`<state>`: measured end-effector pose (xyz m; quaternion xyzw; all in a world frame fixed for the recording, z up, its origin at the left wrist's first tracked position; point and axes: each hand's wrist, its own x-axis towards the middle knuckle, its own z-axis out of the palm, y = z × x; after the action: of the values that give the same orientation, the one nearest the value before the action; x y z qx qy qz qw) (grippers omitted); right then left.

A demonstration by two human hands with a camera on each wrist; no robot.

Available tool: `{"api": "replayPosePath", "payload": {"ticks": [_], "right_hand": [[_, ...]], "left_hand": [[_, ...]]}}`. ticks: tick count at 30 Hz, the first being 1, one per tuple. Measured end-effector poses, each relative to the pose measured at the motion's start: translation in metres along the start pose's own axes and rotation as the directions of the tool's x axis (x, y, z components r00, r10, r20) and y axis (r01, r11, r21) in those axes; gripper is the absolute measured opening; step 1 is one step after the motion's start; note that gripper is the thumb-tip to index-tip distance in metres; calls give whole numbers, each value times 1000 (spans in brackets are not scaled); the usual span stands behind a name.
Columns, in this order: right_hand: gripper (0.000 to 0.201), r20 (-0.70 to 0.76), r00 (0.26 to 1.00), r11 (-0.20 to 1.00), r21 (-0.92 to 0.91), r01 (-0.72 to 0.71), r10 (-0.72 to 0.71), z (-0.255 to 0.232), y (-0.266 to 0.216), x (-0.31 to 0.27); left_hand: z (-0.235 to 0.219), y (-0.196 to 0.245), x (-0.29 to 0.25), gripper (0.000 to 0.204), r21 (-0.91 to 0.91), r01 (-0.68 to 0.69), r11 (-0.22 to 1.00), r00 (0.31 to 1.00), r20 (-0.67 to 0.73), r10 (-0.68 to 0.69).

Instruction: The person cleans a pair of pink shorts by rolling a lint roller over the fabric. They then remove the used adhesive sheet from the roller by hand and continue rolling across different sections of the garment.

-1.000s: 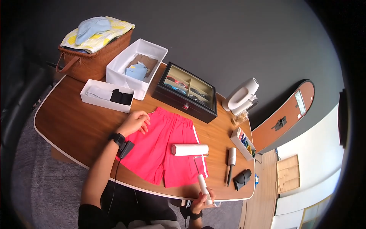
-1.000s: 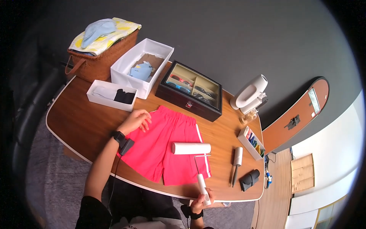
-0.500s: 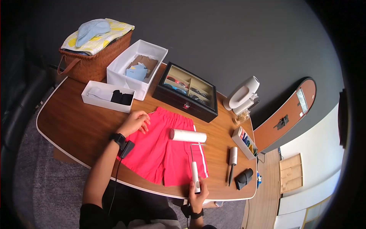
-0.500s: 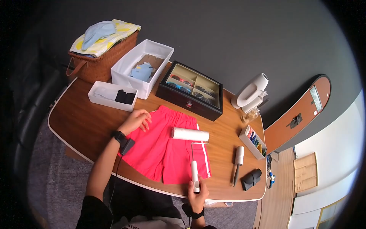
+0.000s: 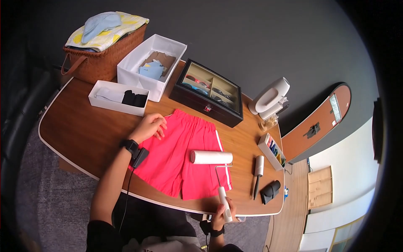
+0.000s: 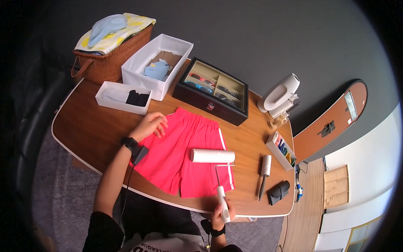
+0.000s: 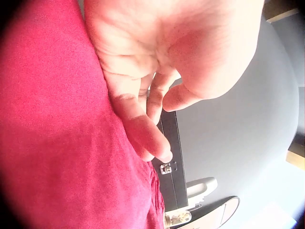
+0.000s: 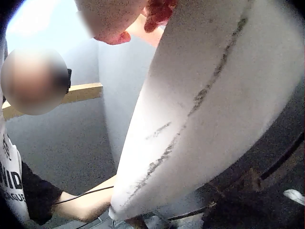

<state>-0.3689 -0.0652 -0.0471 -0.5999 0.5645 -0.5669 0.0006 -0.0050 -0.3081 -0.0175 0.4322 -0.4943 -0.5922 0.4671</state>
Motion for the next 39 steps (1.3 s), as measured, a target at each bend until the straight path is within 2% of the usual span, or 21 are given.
{"api": "replayPosePath", "payload": {"ticks": [1,5,7,8,10,11,15,17,20,33,35,39], "right_hand": [[37,75,996,995,-81,51,-45,1,-11,8],[38,101,993,995,-79,64,-56,6,-23,19],[40,256,966,993,-96,65,-38,11,-33,30],[40,256,966,993,-100,64,-37,12,-36,32],[44,405,907,982,-180,-49,119,13,-41,35],[45,375,925,990,-143,-14,67,19,-44,37],[47,369,929,985,-164,46,18,20,-42,35],[44,382,919,981,-194,-29,103,18,-46,36],[43,367,922,980,-192,-55,124,18,-43,33],[41,354,928,983,-174,-60,120,17,-42,33],[48,332,943,982,-180,48,15,18,-32,31],[49,335,938,988,-154,-32,83,17,-31,28]], "left_hand": [[0,-1,0,23,3,-3,1000,1000,-1,3],[-1,-4,2,23,-44,-17,999,1000,-4,17],[-1,-3,2,23,-42,-16,999,1000,4,16],[0,-3,2,23,-44,-15,999,1000,6,15],[1,-2,1,23,-16,-11,1000,1000,-12,11],[2,-1,1,23,-21,-11,1000,1000,-9,10],[4,-2,0,23,4,-30,1000,1000,-1,30],[5,-4,0,22,7,-44,999,999,-2,44],[5,-1,0,22,16,-41,999,999,-14,41],[3,-4,1,20,4,-24,1000,1000,-10,24],[4,-1,0,20,7,-16,1000,1000,-10,16],[4,2,-2,20,14,-5,1000,1000,-22,6]]}}
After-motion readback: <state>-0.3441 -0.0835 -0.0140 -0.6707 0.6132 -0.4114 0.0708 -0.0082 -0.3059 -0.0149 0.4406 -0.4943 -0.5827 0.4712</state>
